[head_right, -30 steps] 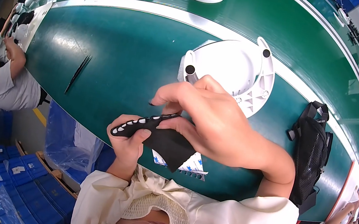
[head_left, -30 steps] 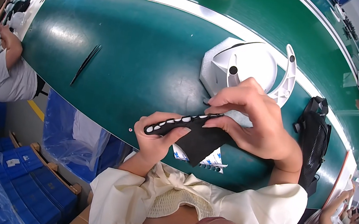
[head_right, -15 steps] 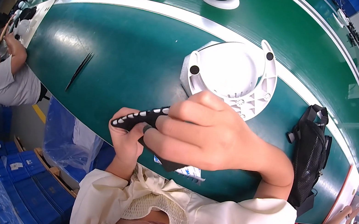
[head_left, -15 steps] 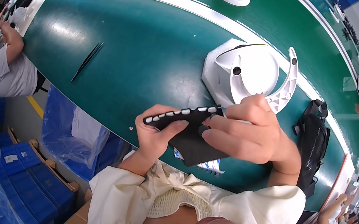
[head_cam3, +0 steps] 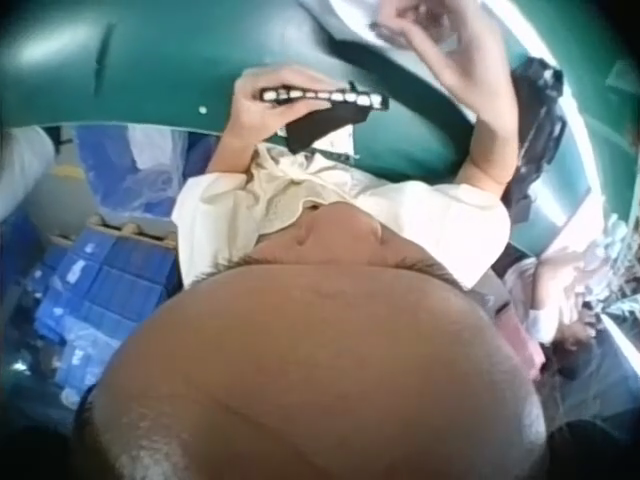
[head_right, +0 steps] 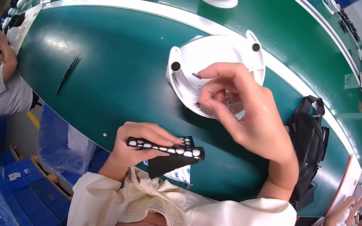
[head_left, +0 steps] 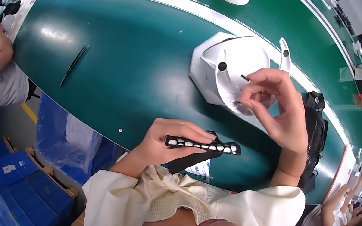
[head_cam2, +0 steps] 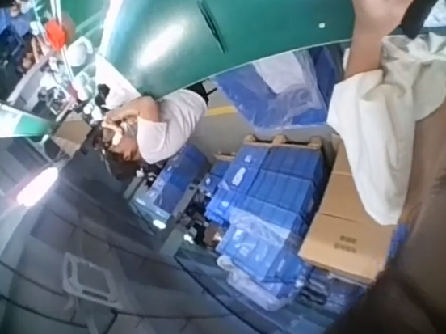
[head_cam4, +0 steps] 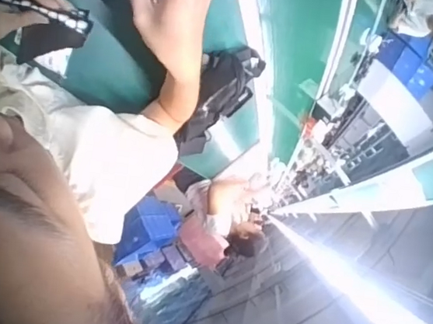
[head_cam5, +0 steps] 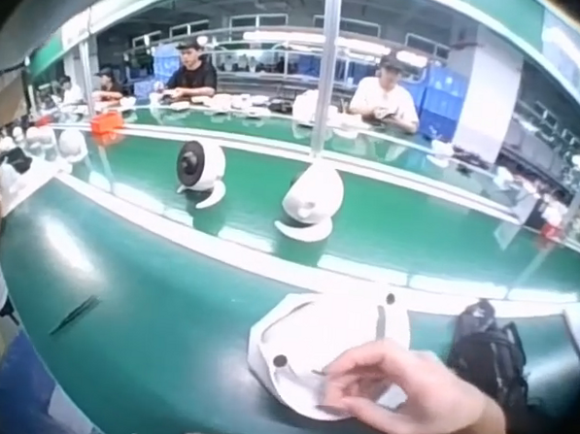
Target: Assembling plastic housing and internal components for a security camera on an assembly line.
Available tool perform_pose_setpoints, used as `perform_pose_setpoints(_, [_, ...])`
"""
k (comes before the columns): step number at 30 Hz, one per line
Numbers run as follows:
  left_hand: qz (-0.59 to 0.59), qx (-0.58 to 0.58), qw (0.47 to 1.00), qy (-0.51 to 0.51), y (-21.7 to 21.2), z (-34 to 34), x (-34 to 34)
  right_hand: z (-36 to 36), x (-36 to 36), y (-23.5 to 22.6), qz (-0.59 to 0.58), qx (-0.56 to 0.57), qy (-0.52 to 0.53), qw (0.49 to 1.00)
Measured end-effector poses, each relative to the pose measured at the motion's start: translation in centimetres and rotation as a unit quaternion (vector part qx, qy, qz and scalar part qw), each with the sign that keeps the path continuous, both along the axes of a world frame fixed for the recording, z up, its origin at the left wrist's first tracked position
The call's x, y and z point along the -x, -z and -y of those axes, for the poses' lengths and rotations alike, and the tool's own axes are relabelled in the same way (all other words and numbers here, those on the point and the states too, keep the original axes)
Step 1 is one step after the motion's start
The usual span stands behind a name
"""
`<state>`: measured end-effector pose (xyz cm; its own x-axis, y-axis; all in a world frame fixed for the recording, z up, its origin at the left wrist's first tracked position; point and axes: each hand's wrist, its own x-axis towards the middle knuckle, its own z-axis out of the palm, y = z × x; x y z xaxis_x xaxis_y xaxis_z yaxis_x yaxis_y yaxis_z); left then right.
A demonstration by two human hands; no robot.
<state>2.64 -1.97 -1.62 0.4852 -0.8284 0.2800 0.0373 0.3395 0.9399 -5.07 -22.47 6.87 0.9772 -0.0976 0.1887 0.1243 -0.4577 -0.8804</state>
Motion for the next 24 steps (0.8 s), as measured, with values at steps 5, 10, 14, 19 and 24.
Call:
perform_pose_setpoints(5, [0.029, -0.042, 0.996, 0.074, -1.6, 0.8, -0.3, -0.3, 0.2, -0.5, -0.012, 0.013, -0.019, 1.000])
perform_pose_setpoints(10, [0.044, -0.048, 0.995, 0.073, -2.1, 2.0, 0.1, -0.4, 0.2, 0.0, -0.004, 0.008, -0.009, 1.000])
perform_pose_setpoints(14, [0.019, -0.035, 0.997, 0.064, -2.0, 2.0, 0.2, -0.5, 0.1, 0.4, 0.022, 0.045, -0.006, 0.999])
perform_pose_setpoints(19, [-0.004, -0.036, 0.998, 0.060, -2.0, 2.0, 0.2, -0.6, 0.1, 0.2, 0.005, 0.027, -0.005, 1.000])
perform_pose_setpoints(24, [-0.024, -0.016, 0.998, 0.052, -1.9, 2.0, 0.2, -0.7, 0.2, 0.1, 0.056, 0.104, -0.010, 0.993])
